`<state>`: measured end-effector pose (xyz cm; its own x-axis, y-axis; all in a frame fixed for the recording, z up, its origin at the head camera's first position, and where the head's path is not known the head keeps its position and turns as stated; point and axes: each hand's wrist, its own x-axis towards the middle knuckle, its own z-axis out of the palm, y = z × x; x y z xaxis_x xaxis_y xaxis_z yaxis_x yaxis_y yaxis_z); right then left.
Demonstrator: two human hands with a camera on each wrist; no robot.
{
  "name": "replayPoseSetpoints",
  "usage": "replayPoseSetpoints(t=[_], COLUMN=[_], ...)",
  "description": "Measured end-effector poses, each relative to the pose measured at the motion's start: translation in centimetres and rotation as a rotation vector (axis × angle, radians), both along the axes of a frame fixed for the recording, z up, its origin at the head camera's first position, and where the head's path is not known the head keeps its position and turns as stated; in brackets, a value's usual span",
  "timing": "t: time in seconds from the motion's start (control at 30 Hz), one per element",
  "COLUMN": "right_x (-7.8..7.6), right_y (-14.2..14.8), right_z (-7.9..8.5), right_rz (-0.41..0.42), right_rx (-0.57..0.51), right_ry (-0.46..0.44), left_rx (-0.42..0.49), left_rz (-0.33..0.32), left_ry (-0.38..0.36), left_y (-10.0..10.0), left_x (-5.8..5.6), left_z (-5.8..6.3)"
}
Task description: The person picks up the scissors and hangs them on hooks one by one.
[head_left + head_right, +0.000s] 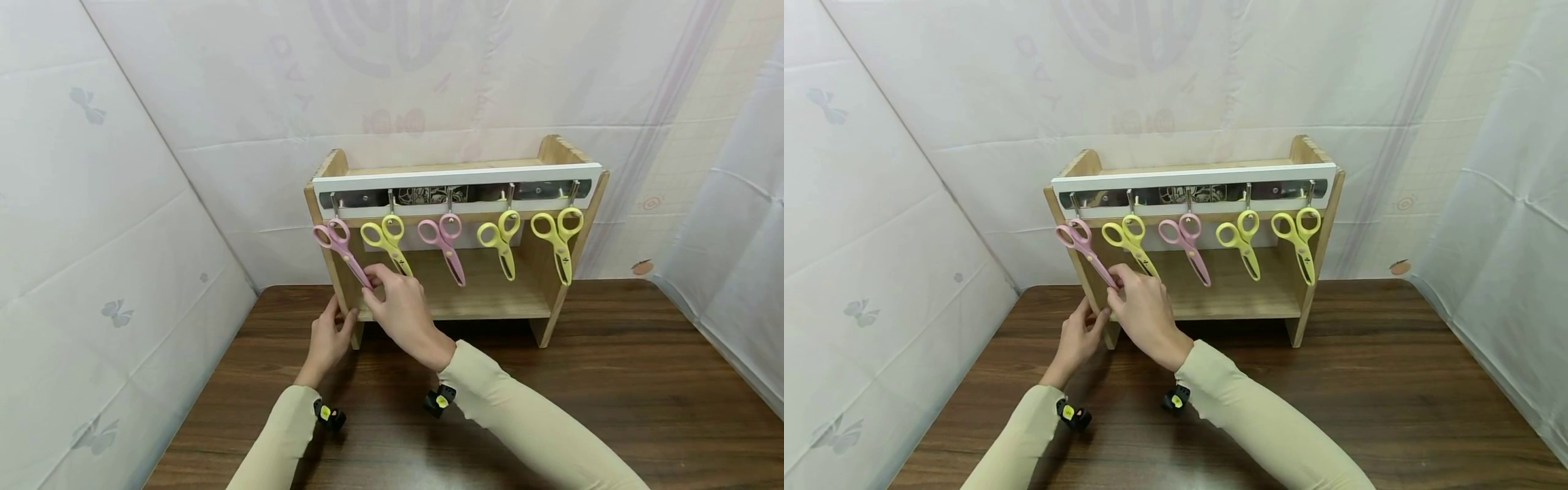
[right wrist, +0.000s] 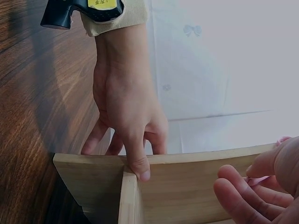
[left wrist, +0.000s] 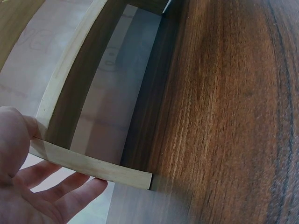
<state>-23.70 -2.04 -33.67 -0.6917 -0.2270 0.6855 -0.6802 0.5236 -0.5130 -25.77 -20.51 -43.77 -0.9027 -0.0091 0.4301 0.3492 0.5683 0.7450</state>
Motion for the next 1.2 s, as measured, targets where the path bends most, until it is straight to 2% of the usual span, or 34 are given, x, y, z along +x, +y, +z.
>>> replayPoseSetpoints(t=[1.2], right_x=[0.08], right_y=[-0.2], right_z=[-0.06], right_rz=[0.0], right_rx=[0.012], right_ry=[-0.001], left_rx=[-0.011], left_rz=[0.011], left_ry=[-0.001], left_y=[0.01], left_x=[-0.04], left_z=[-0.01])
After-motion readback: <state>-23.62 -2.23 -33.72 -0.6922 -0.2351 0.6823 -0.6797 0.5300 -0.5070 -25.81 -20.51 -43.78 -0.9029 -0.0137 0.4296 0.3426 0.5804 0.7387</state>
